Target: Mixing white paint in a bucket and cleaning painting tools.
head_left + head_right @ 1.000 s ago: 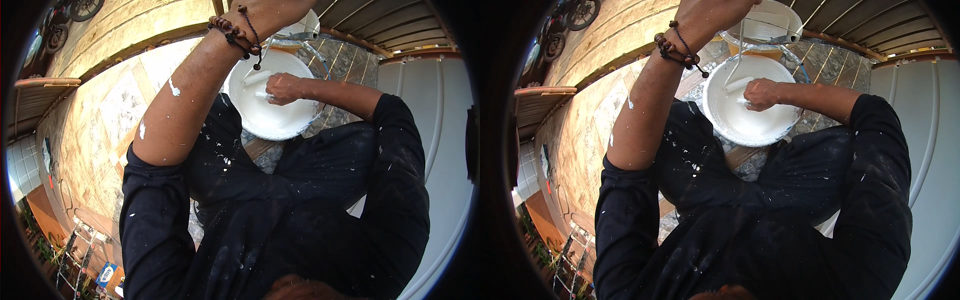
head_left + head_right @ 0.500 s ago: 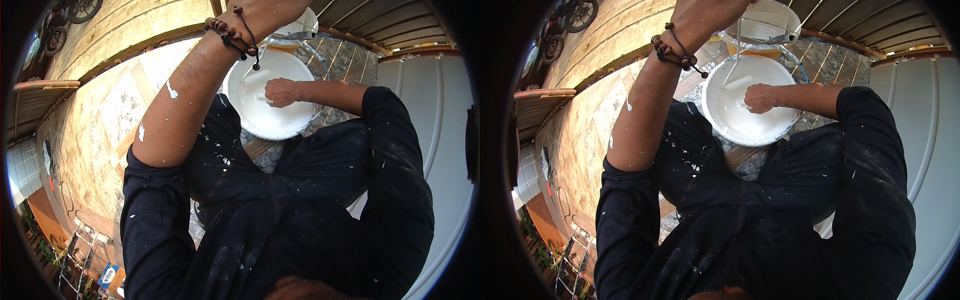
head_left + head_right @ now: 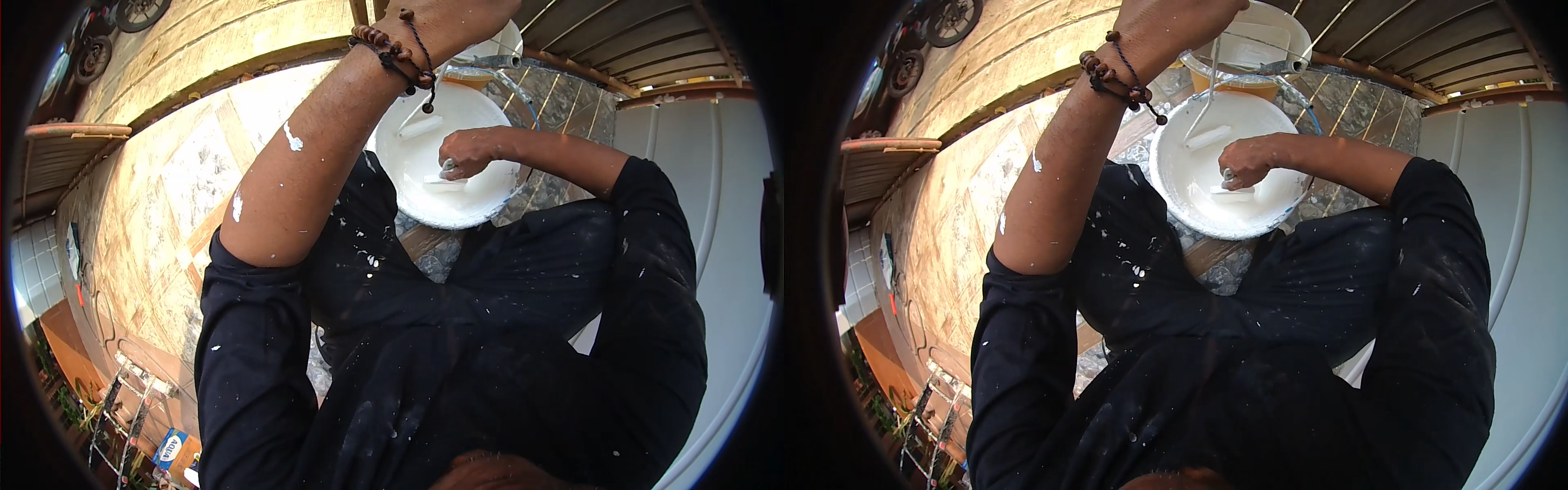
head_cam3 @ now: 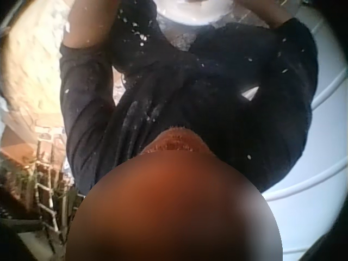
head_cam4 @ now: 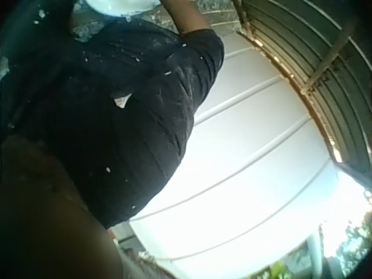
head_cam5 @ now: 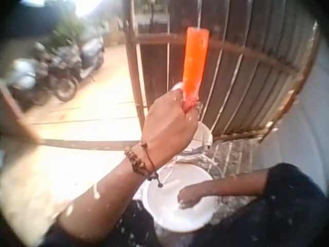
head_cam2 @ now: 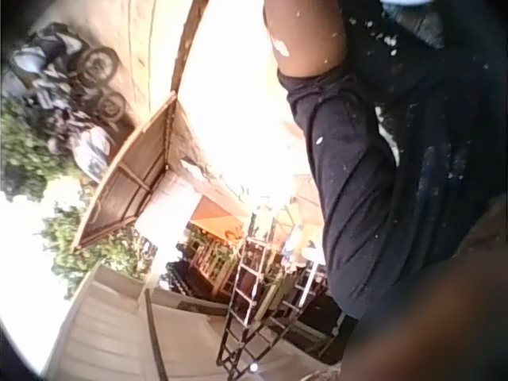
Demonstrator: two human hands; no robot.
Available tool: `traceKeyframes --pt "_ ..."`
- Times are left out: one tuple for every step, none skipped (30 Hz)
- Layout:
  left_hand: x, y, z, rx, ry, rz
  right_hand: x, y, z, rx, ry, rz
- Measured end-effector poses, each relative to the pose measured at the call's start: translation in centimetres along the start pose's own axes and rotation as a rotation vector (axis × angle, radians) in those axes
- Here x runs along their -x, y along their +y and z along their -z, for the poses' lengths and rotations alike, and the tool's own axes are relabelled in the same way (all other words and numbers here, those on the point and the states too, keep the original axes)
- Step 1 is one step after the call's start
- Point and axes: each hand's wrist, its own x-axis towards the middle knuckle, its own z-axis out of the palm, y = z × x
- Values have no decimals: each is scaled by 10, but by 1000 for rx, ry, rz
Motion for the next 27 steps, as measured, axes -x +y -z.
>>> traceKeyframes --pt "1 0 -1 3 1 2 3 -2 5 -4 54 10" --pt "0 -1 -2 12 -1 -1 5 -3 11 -18 17 -26" --pt "0 0 -4 16 -4 -2 8 -4 17 -33 -18 -63" --pt "-1 0 -6 21 -6 -3 9 -4 23 -34 -17 -63" --pt "-1 0 -8 -4 -9 -1 10 -4 28 -84 29 -53" --pt "-1 -1 -8 -18 -13 3 10 -6 30 -107 32 -94" --pt "-1 -1 -9 -32 -16 7 8 -7 32 -113 -43 -120" --pt "-1 -2 -9 -25 -22 5 6 -9 30 -126 -67 -118" --pt "-1 -2 -10 -22 -25 4 4 -11 28 -169 -33 -100" --pt "0 -3 -10 -19 -27 3 1 -13 23 -220 -4 -72" --pt "0 -3 -11 -24 -27 -5 -1 -15 17 -254 -32 -114" --pt "-1 -3 -12 -28 -28 -14 -1 -17 12 -250 -7 -116" --pt "-1 -2 -13 -27 -31 -16 -1 -17 6 -255 38 -138" --pt "-1 -2 -15 -17 -40 1 -1 -18 2 -251 25 -200" --pt "-2 -1 -16 -10 -45 8 -1 -17 0 -219 42 -211" --pt "-3 -1 -17 -3 -49 15 -1 -16 -1 -234 63 -182" --pt "-3 -1 -17 -1 -40 6 -1 -14 -1 -197 110 -192" --pt "-4 -2 -17 -1 -36 1 -1 -12 0 -151 126 -228" --pt "-4 -3 -17 0 -32 -5 -1 -9 2 -106 138 -214" --pt "-4 -4 -15 -6 -22 -24 -2 -7 4 -102 158 -219" --pt "-3 -5 -14 -8 -17 -32 -3 -3 6 -62 168 -225" --pt "-3 -7 -13 -10 -11 -41 -5 0 8 -23 160 -227" --pt "-2 -8 -12 -11 2 -66 -6 3 8 28 155 -243" --pt "-2 -10 -11 -14 15 -90 -7 6 8 22 157 -237" --pt "-1 -10 -10 -15 17 -90 -8 8 8 83 177 -214" --pt "-1 -10 -10 -26 15 -71 -8 10 7 157 159 -218" --pt "0 -10 -9 -36 13 -51 -9 12 5 146 196 -190"
